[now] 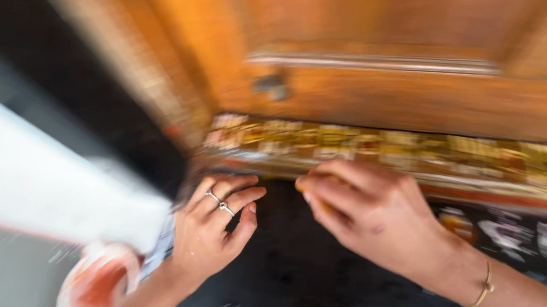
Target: The person cleans the bottom edge of a wooden door frame using a liquid from a container and a cloth, then mops the floor. The person uses a mug to pour liquid onto the door frame, wipes it with a cloth, and later uses a mop to clean the floor.
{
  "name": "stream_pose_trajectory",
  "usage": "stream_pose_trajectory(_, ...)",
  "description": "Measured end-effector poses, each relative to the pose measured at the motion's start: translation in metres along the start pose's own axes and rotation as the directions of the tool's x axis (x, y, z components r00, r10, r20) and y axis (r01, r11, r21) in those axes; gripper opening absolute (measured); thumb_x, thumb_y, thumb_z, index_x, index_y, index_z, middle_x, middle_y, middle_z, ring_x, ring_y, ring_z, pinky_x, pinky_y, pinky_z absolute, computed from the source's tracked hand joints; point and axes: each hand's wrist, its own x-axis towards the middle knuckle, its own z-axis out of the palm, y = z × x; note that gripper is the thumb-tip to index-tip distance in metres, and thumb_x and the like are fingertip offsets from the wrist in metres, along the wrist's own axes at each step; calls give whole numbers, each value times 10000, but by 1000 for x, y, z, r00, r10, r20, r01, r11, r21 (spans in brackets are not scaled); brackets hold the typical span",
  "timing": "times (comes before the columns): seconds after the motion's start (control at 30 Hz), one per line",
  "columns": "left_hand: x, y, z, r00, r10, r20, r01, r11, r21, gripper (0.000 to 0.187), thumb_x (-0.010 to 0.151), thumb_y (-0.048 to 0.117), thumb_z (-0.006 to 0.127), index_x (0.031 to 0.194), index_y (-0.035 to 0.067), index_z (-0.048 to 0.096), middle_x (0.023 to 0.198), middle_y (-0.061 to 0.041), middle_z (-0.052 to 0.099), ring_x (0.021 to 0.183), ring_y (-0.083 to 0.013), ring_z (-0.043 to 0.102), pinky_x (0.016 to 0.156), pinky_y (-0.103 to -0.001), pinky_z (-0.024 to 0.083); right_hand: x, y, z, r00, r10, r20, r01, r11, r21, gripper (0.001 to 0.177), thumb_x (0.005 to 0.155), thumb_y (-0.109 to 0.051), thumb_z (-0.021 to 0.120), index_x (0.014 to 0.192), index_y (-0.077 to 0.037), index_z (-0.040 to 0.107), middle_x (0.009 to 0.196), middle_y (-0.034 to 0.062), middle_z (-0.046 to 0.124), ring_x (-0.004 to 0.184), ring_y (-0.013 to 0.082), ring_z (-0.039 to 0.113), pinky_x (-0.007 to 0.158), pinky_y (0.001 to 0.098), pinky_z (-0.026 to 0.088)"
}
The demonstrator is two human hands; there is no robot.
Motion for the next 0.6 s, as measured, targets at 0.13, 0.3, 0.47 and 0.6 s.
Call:
stream_pose_trajectory(0.13, -71, -36, -59, 976, -207, -70, 213, 973, 86, 248, 859, 38, 678, 1095, 110, 703, 1152, -53, 729, 981, -277, 684, 831, -363, 561, 28, -42, 71, 953, -114, 280, 53, 975, 215, 126, 862, -134, 759, 976, -79, 755, 968, 47, 719, 678, 209, 707, 568, 345, 578)
stream_pose_trajectory(0.3, -164, -78, -136, 825, -497, -269, 560, 779, 280, 200, 916, 82, 662, 1107, 104, 717, 1121, -76, 718, 991, -300, 637, 870, -408, 522, 39, -97, 160, 882, -257, 396, 73, 903, 423, 93, 870, -115, 730, 954, -75, 724, 934, 50, 682, 777, 253, 702, 626, 391, 566)
stream_pose_trajectory(0.47, -258, -112, -203, 438, -799, -413, 867, 253, 430, 278, 927, 209, 658, 1188, 138, 719, 1190, -96, 686, 1031, -301, 605, 838, -422, 522, 63, -139, 234, 843, -236, 484, -8, 894, 449, 117, 863, -136, 706, 955, -68, 728, 920, 65, 680, 775, 270, 710, 641, 410, 565)
stream_pose_trajectory(0.6, -349, -145, -232, 403, -743, -534, 746, -71, 662, 587, 803, 376, 739, 1292, 61, 658, 1300, -152, 614, 1181, -342, 538, 879, -459, 508, 87, -168, 282, 817, 21, 576, -324, 844, 428, 149, 894, -183, 696, 984, -89, 769, 894, 69, 719, 741, 277, 723, 664, 394, 563)
